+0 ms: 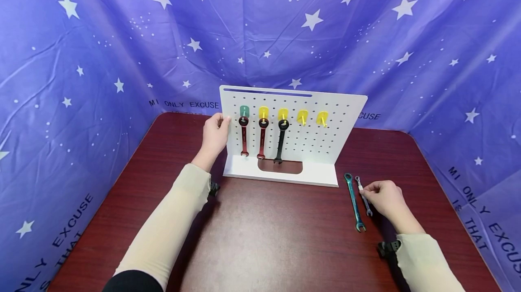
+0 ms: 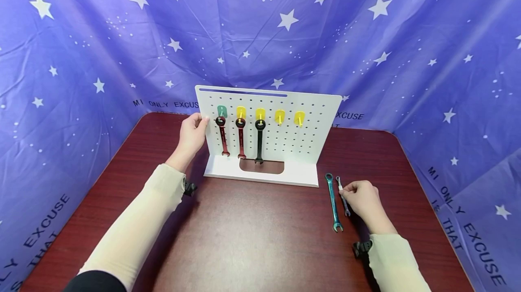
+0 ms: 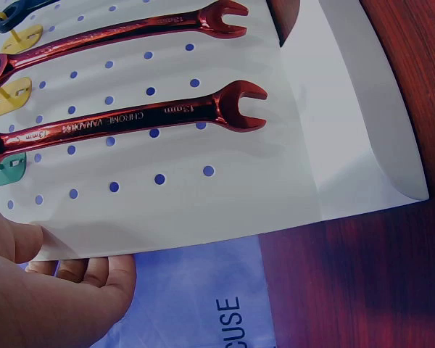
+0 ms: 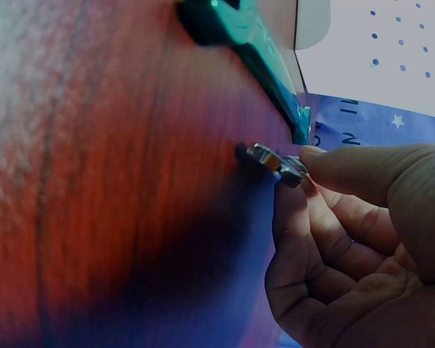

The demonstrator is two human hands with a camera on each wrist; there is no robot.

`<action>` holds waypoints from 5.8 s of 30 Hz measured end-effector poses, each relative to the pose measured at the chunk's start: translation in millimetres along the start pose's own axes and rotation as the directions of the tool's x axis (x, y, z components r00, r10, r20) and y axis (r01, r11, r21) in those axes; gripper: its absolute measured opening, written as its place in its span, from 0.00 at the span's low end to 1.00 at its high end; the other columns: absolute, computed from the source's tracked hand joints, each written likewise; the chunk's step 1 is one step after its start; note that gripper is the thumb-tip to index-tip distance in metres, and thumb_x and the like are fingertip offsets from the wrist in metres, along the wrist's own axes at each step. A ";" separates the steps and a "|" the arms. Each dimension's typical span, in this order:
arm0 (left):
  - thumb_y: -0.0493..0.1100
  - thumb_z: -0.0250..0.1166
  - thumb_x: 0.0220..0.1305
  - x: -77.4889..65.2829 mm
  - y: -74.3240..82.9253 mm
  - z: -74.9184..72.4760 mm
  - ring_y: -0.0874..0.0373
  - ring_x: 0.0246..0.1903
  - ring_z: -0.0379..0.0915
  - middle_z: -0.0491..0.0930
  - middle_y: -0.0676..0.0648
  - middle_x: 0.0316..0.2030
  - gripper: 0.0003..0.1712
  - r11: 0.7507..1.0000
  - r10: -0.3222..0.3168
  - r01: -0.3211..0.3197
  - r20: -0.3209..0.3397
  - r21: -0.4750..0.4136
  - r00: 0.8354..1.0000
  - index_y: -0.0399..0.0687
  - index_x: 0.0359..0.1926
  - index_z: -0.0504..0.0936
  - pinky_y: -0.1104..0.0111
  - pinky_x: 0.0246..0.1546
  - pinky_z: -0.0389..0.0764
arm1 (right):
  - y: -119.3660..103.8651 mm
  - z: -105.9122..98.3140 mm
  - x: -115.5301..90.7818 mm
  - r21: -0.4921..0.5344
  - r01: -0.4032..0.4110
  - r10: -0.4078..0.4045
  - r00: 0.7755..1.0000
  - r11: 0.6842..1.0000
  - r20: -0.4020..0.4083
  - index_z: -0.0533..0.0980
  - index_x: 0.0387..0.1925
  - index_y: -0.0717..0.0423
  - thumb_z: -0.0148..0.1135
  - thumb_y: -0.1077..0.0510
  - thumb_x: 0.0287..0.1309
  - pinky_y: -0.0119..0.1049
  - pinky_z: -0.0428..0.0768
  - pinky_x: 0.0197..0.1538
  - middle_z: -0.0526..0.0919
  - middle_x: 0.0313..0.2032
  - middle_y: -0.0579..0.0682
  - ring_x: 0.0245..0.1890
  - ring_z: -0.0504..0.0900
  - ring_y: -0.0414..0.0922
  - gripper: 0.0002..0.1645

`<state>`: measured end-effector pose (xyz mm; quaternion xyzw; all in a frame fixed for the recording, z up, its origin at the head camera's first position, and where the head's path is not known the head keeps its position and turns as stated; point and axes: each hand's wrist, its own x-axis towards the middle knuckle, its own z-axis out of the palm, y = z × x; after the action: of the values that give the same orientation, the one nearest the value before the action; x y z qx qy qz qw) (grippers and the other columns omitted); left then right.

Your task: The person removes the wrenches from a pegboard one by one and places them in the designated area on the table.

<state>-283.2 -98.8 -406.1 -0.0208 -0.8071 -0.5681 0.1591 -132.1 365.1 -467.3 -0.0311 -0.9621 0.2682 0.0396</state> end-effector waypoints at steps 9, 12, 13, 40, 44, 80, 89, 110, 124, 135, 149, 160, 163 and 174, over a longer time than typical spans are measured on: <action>0.40 0.59 0.76 0.7 -1.3 0.4 0.48 0.36 0.77 0.83 0.36 0.38 0.12 1.000 -0.014 0.014 -0.002 0.009 1.000 0.32 0.44 0.81 0.57 0.38 0.80 | -0.3 0.7 0.3 0.003 -0.006 0.006 1.000 1.000 0.009 0.85 0.25 0.61 0.71 0.58 0.60 0.42 0.71 0.26 0.81 0.20 0.45 0.22 0.73 0.44 0.11; 0.40 0.58 0.77 0.5 -1.4 0.3 0.48 0.36 0.77 0.83 0.36 0.39 0.12 1.000 -0.019 0.019 0.000 0.006 1.000 0.32 0.44 0.81 0.57 0.39 0.80 | 0.1 1.0 0.7 -0.006 -0.018 0.018 1.000 1.000 0.007 0.85 0.25 0.61 0.71 0.58 0.60 0.42 0.71 0.27 0.81 0.21 0.45 0.23 0.73 0.46 0.11; 0.40 0.59 0.77 0.6 -1.4 0.1 0.48 0.37 0.78 0.83 0.36 0.39 0.12 1.000 -0.020 0.020 0.000 0.005 1.000 0.32 0.44 0.81 0.56 0.39 0.80 | 0.3 1.0 0.8 -0.009 -0.025 0.025 1.000 1.000 0.006 0.85 0.25 0.61 0.71 0.58 0.60 0.42 0.71 0.27 0.81 0.21 0.45 0.24 0.74 0.46 0.11; 0.39 0.59 0.77 1.1 -1.1 0.8 0.47 0.37 0.79 0.84 0.35 0.39 0.12 1.000 0.011 -0.011 -0.005 0.011 1.000 0.30 0.44 0.81 0.56 0.40 0.81 | -1.6 -0.7 -0.7 -0.008 0.022 -0.023 0.988 1.000 -0.155 0.85 0.30 0.61 0.72 0.57 0.60 0.45 0.70 0.33 0.82 0.22 0.45 0.25 0.76 0.47 0.09; 0.39 0.58 0.77 1.0 -0.5 1.0 0.46 0.38 0.79 0.83 0.34 0.39 0.12 1.000 0.018 -0.018 -0.007 0.009 1.000 0.30 0.44 0.81 0.55 0.40 0.81 | -6.1 -1.2 0.7 0.013 0.064 -0.060 0.983 0.998 -0.173 0.86 0.33 0.60 0.71 0.57 0.61 0.39 0.72 0.28 0.83 0.23 0.44 0.25 0.76 0.44 0.09; 0.39 0.59 0.76 0.8 -1.4 1.1 0.47 0.37 0.78 0.83 0.35 0.39 0.12 1.000 0.002 -0.002 -0.006 0.010 1.000 0.31 0.42 0.81 0.55 0.40 0.81 | -74.3 16.8 28.2 0.157 0.226 -0.202 0.967 0.961 -0.153 0.86 0.37 0.59 0.71 0.61 0.60 0.31 0.75 0.30 0.85 0.27 0.46 0.26 0.79 0.44 0.05; 0.40 0.59 0.76 0.5 -0.7 1.6 0.47 0.36 0.78 0.83 0.36 0.37 0.12 1.000 0.009 -0.009 -0.008 0.010 1.000 0.31 0.43 0.81 0.57 0.38 0.80 | -93.7 24.4 32.8 0.191 0.241 -0.215 0.966 0.952 -0.143 0.86 0.37 0.60 0.71 0.61 0.60 0.32 0.76 0.33 0.85 0.27 0.46 0.28 0.80 0.44 0.05; 0.40 0.58 0.77 -0.3 0.0 0.4 0.46 0.38 0.80 0.83 0.36 0.39 0.12 1.000 -0.018 0.018 0.002 -0.005 1.000 0.32 0.43 0.80 0.56 0.39 0.81 | -136.8 38.9 46.5 0.287 0.305 -0.265 0.949 0.908 -0.171 0.86 0.40 0.63 0.71 0.61 0.60 0.31 0.76 0.36 0.85 0.29 0.48 0.30 0.81 0.45 0.09; 0.40 0.59 0.76 0.2 -0.4 0.1 0.46 0.37 0.79 0.83 0.36 0.39 0.12 1.000 0.004 -0.003 -0.006 0.012 1.000 0.32 0.42 0.80 0.57 0.40 0.80 | -154.9 47.7 55.7 0.321 0.300 -0.268 0.953 0.898 -0.142 0.85 0.42 0.65 0.71 0.62 0.61 0.34 0.77 0.38 0.86 0.31 0.50 0.32 0.81 0.46 0.10; 0.39 0.59 0.76 -0.5 -0.4 -0.4 0.47 0.36 0.78 0.83 0.36 0.38 0.12 1.000 0.020 -0.020 -0.016 0.021 1.000 0.31 0.42 0.80 0.57 0.39 0.79 | -167.2 49.7 61.2 0.337 0.300 -0.284 0.954 0.892 -0.096 0.84 0.46 0.65 0.69 0.60 0.63 0.44 0.79 0.43 0.86 0.36 0.51 0.36 0.82 0.47 0.13; 0.39 0.59 0.76 0.1 -0.6 -0.4 0.48 0.34 0.75 0.82 0.36 0.36 0.11 0.999 0.024 -0.024 -0.013 0.029 1.000 0.31 0.41 0.80 0.58 0.37 0.77 | -180.8 54.1 68.0 0.376 0.288 -0.277 0.957 0.881 -0.085 0.85 0.45 0.64 0.70 0.60 0.62 0.45 0.81 0.44 0.88 0.37 0.52 0.36 0.85 0.48 0.13; 0.39 0.59 0.76 0.8 -2.9 -0.2 0.50 0.32 0.72 0.81 0.37 0.33 0.11 0.999 0.029 -0.029 -0.006 0.039 1.000 0.33 0.38 0.79 0.62 0.34 0.74 | -191.0 60.5 73.1 0.404 0.298 -0.288 0.954 0.865 -0.088 0.84 0.48 0.64 0.70 0.60 0.64 0.45 0.80 0.46 0.87 0.39 0.53 0.38 0.84 0.48 0.13; 0.39 0.59 0.76 1.2 -2.3 -0.5 0.50 0.32 0.72 0.81 0.37 0.34 0.11 0.999 0.027 -0.027 -0.005 0.034 1.000 0.33 0.38 0.79 0.61 0.35 0.75 | -193.4 61.7 76.1 0.408 0.300 -0.288 0.953 0.863 -0.092 0.84 0.48 0.63 0.70 0.60 0.63 0.44 0.80 0.47 0.87 0.39 0.53 0.39 0.84 0.48 0.13; 0.40 0.58 0.77 0.5 -0.6 0.7 0.48 0.36 0.78 0.83 0.37 0.38 0.12 1.000 -0.006 0.006 0.011 0.011 1.000 0.32 0.42 0.80 0.58 0.38 0.79 | -202.0 61.3 83.5 0.420 0.304 -0.295 0.952 0.855 -0.088 0.84 0.45 0.63 0.70 0.61 0.63 0.44 0.80 0.47 0.87 0.39 0.53 0.39 0.84 0.48 0.11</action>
<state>-284.0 -98.5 -406.6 -0.0207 -0.8112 -0.5640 0.1530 -228.6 167.9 -409.9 0.1255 -0.8720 0.4633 0.0964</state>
